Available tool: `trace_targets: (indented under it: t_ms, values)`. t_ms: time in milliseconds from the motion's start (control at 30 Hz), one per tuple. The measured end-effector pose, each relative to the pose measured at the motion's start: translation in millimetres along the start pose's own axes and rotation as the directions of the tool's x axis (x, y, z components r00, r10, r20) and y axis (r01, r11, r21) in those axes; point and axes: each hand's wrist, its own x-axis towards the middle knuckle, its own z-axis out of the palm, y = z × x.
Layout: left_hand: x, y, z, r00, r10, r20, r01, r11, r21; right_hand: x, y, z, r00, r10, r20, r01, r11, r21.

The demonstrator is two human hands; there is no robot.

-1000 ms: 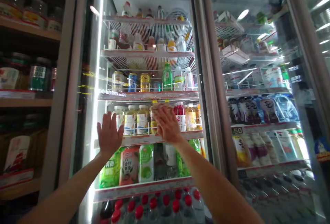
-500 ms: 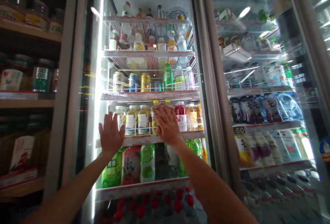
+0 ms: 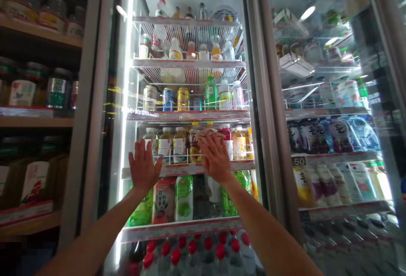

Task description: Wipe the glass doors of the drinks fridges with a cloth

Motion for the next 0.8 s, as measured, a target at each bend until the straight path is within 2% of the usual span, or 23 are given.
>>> trace_targets:
  t_ms: [100, 167, 200, 267, 333, 400, 467, 567, 633, 700, 800]
  values:
    - [0.6, 1.0, -0.2, 1.0, -0.019, 0.023, 0.019, 1.0, -0.004, -17.1, 48.3, -16.0, 0.967, 0.226, -0.117, -0.238, 0.966, -0.102]
    - [0.6, 1.4, -0.1, 0.999, -0.027, 0.033, 0.027, 1.0, -0.009, -22.9, 56.6, -19.2, 0.928, 0.322, -0.189, -0.347, 0.929, -0.124]
    - [0.6, 1.5, -0.1, 0.999, -0.028, 0.033, 0.029, 1.0, -0.01, -24.1, 49.8, -17.9, 0.924, 0.328, -0.197, -0.354, 0.928, -0.114]
    - [0.7, 1.4, -0.2, 0.999, -0.026, 0.025, 0.026, 1.0, -0.011, -24.1, 20.3, -11.2, 0.956, 0.257, -0.142, -0.268, 0.962, -0.061]
    - [1.1, 0.9, -0.5, 1.0, -0.022, 0.021, 0.022, 1.0, -0.011, -23.7, -11.9, -4.2, 0.992, 0.121, -0.029, -0.12, 0.993, 0.014]
    - [1.5, 0.6, -0.9, 0.999, -0.026, 0.025, 0.026, 1.0, -0.009, -26.2, -24.7, -3.0, 0.999, 0.019, 0.044, -0.022, 0.998, 0.055]
    - [1.5, 0.9, -1.3, 0.999, -0.033, 0.035, 0.033, 0.999, -0.014, -32.4, -10.0, -8.9, 0.999, 0.04, 0.027, -0.04, 0.999, 0.023]
    - [1.1, 2.3, -1.6, 0.997, -0.052, 0.054, 0.054, 0.998, -0.033, -40.4, 33.0, -20.9, 0.965, 0.239, -0.106, -0.249, 0.965, -0.087]
    - [1.0, 3.0, -1.8, 0.996, -0.062, 0.064, 0.064, 0.997, -0.04, -39.2, 41.6, -22.2, 0.928, 0.323, -0.187, -0.348, 0.93, -0.117]
    - [1.2, 3.2, -2.3, 0.996, -0.064, 0.068, 0.067, 0.997, -0.04, -32.9, 21.8, -16.6, 0.939, 0.297, -0.175, -0.317, 0.944, -0.095]
    - [1.8, 2.5, -3.2, 0.996, -0.056, 0.066, 0.059, 0.998, -0.038, -22.5, -29.2, -4.5, 0.994, 0.105, 0.007, -0.105, 0.994, -0.002]
